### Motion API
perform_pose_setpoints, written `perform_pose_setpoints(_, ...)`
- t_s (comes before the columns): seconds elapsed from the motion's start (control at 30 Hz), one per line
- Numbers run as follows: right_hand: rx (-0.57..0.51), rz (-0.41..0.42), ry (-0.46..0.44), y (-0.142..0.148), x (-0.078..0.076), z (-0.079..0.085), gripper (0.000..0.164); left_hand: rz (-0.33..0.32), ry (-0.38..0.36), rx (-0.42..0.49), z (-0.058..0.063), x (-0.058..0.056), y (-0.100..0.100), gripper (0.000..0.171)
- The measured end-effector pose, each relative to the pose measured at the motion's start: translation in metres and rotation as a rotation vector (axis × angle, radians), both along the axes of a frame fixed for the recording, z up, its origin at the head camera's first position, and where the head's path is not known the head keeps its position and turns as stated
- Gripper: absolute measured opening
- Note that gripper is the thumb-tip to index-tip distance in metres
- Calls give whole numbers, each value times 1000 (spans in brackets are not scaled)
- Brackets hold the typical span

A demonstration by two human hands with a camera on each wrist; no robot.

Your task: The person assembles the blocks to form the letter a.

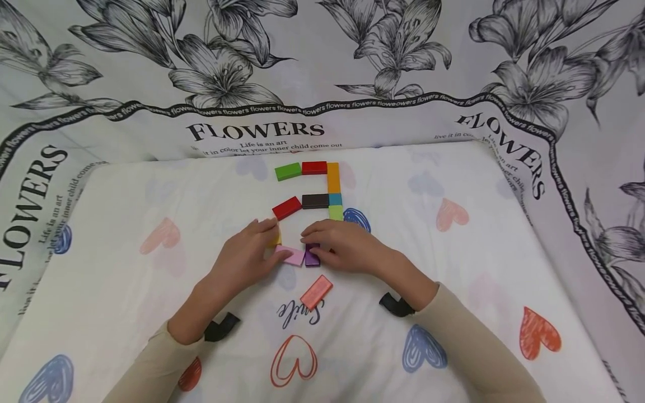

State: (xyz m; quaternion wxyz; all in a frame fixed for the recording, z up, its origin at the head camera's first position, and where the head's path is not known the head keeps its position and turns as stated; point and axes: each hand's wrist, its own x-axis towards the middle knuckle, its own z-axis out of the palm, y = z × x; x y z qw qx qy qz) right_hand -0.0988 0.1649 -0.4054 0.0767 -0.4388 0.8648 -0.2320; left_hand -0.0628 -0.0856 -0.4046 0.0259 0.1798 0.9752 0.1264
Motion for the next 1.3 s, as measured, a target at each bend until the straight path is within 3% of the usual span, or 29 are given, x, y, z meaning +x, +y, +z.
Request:
perform_pose_setpoints(0.37,40,25,-29,-4,9,-3,30,-5,8,11,1,0,-1,42)
perform_pose_setpoints(0.9,145,36,99,-5,11,4,28,11,-14,11,3,2,-1,45)
perform_pose_setpoints(1.3,276,82,249,-14,11,12,40,8,-15,12,3,2,-1,43)
